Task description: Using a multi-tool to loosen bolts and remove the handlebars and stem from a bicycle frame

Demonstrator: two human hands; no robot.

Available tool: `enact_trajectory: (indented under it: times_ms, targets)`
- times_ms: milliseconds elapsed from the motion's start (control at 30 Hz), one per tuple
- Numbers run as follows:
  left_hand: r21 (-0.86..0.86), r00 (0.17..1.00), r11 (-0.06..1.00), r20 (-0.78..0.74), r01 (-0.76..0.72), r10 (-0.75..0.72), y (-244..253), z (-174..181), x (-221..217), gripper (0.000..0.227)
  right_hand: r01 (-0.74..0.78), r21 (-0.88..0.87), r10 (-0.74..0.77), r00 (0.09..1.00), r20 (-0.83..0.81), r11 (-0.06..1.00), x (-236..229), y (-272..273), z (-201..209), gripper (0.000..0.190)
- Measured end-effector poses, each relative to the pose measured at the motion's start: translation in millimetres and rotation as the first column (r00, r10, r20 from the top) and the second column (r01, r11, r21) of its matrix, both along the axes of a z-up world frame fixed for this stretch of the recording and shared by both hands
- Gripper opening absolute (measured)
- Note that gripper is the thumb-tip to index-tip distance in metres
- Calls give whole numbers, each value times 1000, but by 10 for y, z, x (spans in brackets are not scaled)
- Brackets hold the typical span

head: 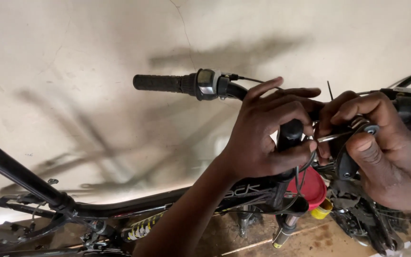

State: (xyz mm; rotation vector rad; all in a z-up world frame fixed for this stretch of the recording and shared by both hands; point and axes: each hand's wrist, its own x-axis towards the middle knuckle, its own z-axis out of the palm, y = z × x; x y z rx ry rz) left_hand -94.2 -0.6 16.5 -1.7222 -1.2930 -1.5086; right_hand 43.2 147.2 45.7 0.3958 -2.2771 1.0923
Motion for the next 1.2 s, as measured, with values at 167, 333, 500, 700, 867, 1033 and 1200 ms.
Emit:
enact_trajectory:
  times_ms: [167,333,500,700,867,1033,1200]
  targets:
    - [81,999,997,50,11,-15,125,3,134,17,98,228,-57,982,-180,969,52,7,-125,37]
    - [74,983,985,111,-154,145,72,13,189,19,309,336,-191,920,-341,890,-16,-261,-156,31]
    - [102,923,921,129,-376,363,139,-106,239,36,303,47,-287,934,-212,952,60,-359,-236,37]
    - [49,899,924,255,-380,356,181,-128,217,40,169,-25,-170,954,-248,985,24,-331,-296,30]
    - [12,901,929,247,-370,355,148,-150,249,48,196,18,-186,953,-240,980,9,-271,-359,31]
    - [45,929,940,175,-337,325,122,-224,209,67,144,38,-133,967,-218,989,-22,-212,-422,33]
    - [25,931,947,193,-320,310,112,-230,217,67,136,-12,-133,941,-312,991,-109,-179,-412,35]
